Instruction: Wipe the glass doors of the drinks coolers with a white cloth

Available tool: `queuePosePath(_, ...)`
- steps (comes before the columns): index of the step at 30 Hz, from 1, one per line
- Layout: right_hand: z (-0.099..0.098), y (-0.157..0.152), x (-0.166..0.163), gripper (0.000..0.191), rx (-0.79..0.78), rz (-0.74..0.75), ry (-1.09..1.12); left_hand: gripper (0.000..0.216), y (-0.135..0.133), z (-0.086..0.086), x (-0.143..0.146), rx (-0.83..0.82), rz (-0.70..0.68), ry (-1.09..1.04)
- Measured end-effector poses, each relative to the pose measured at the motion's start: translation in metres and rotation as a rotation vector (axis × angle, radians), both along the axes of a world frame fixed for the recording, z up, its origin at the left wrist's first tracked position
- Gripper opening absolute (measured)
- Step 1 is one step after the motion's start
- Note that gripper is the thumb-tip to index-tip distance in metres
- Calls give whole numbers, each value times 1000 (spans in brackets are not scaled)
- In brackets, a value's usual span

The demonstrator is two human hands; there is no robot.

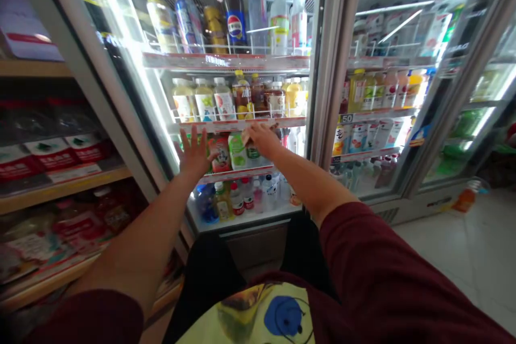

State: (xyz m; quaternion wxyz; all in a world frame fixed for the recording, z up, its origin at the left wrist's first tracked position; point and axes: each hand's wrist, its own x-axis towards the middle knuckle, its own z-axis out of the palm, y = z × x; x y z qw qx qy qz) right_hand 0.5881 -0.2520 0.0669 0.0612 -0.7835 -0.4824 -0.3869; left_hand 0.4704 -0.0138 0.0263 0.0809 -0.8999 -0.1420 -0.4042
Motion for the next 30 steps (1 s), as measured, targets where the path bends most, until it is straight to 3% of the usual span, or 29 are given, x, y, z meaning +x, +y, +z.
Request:
queuePosePath(3, -19, 7, -8, 33, -157, 59, -16, 91, 2, 0, -1, 5, -3, 17)
queuePosePath(6, -1, 15, -5, 31, -181, 78, -36, 90, 5, 0, -1, -1, -6, 17)
queuePosePath(9, 28, 23, 0, 42, 32, 67, -28, 88, 3, 1, -2, -29, -18, 14)
queuePosePath(12, 27, 29, -3, 49, 187, 79, 9, 87, 1, 2, -3, -48, -38, 18)
queuePosePath(16, 7, 32, -12, 40, -144, 162, -18, 87, 2, 0, -2, -19, -15, 14)
queuePosePath(18, 17, 35, -13, 38, -226, 171, -30, 87, 3, -1, -1, -4, -5, 13)
queuePosePath(20, 41, 41, -12, 43, -120, 147, -44, 87, 4, -2, -1, 2, -6, 7)
queuePosePath(22, 65, 47, -11, 50, 108, 100, -59, 87, 3, -1, -2, 3, -9, 10)
queuePosePath(24, 76, 52, -12, 54, 268, 59, -64, 88, 2, -1, -2, 0, -4, 21)
queuePosePath(26, 70, 54, -16, 53, 198, 66, -65, 89, 2, -1, -3, -5, 13, 31)
queuePosePath(30, 58, 54, -21, 42, -122, 138, -106, 87, 4, -4, -4, 29, 21, 24)
